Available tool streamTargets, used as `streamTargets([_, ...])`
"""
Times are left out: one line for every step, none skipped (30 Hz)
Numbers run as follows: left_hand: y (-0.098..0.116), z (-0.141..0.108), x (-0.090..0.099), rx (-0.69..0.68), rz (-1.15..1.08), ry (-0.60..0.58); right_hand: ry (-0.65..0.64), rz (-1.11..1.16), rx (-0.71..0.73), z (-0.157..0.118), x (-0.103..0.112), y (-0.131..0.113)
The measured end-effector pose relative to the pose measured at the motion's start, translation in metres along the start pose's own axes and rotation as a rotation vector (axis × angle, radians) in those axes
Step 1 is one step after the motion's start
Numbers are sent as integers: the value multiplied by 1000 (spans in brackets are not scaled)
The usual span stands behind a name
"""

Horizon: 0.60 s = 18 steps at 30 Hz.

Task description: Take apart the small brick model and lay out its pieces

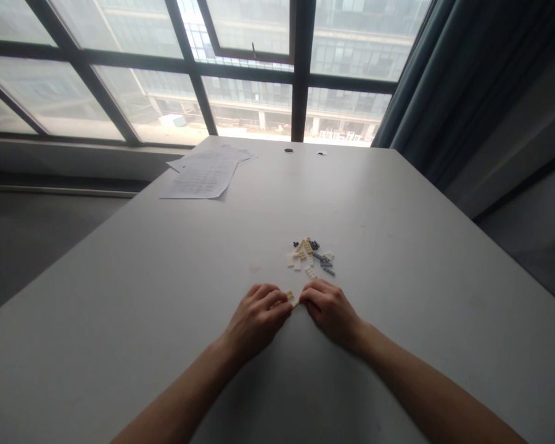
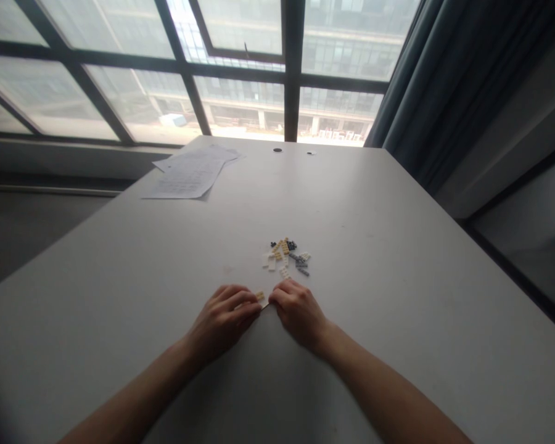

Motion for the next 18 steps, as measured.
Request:
streamTargets([1, 0, 0, -12, 9, 3, 1, -4, 5, 0, 0, 0])
streamTargets([2, 0, 1, -22, 18, 4, 4, -8, 9, -1, 0, 0])
streamTargets([3, -1, 1, -32, 26, 2, 6, -10, 13, -1, 0, 0])
streamTargets([4, -1, 1, -40, 32, 1, 7, -14, 19, -2, 0, 0])
streamTargets([4, -1, 1, -47, 38, 3, 8, -21, 25, -2, -1, 0])
streamTargets([5, -1, 1, -54, 42, 5, 8, -33, 32, -3, -1, -1])
streamTargets([5, -1, 2, -61, 44, 6, 4, -50, 41, -3, -1, -1])
streamTargets([5, -1, 2, -65, 43, 5, -4, -71, 52, -4, -2, -3])
streamTargets([6, -1, 2, -67, 39, -1, -16, -93, 62, -4, -3, -4])
streamTargets([6, -1, 1, -67, 32, -12, -32, -116, 71, -5, -4, -5])
streamTargets([7, -1, 0, -66, 21, -27, -50, -135, 78, -5, -5, -6])
streamTargets([7, -1, 0, -66, 8, -41, -67, -151, 84, -6, -5, -7])
streamTargets([8, -1, -1, -66, -7, -53, -82, -161, 89, -6, -6, -8])
streamTargets([8, 0, 0, -63, -23, -59, -92, -167, 93, -6, -7, -9])
streamTargets([8, 0, 1, -51, -36, -55, -97, -168, 98, -6, -7, -10])
streamTargets([7, 1, 3, -30, -43, -39, -95, -165, 95, -6, -6, -11])
streamTargets([4, 1, 5, 3, -42, -14, -82, -158, 84, -6, -5, -10])
streamTargets([0, 2, 8, 45, -34, 12, -61, -149, 63, -6, -3, -10])
Point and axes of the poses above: each hand's wrist, its own z-axis towards the middle knuckle, its own x-axis out of the back of the hand, y = z × x, the point moved 8 cm from there along z, towards the middle knuckle, and after that the axes turned 10 degrees about x, right-handed, at the moved point
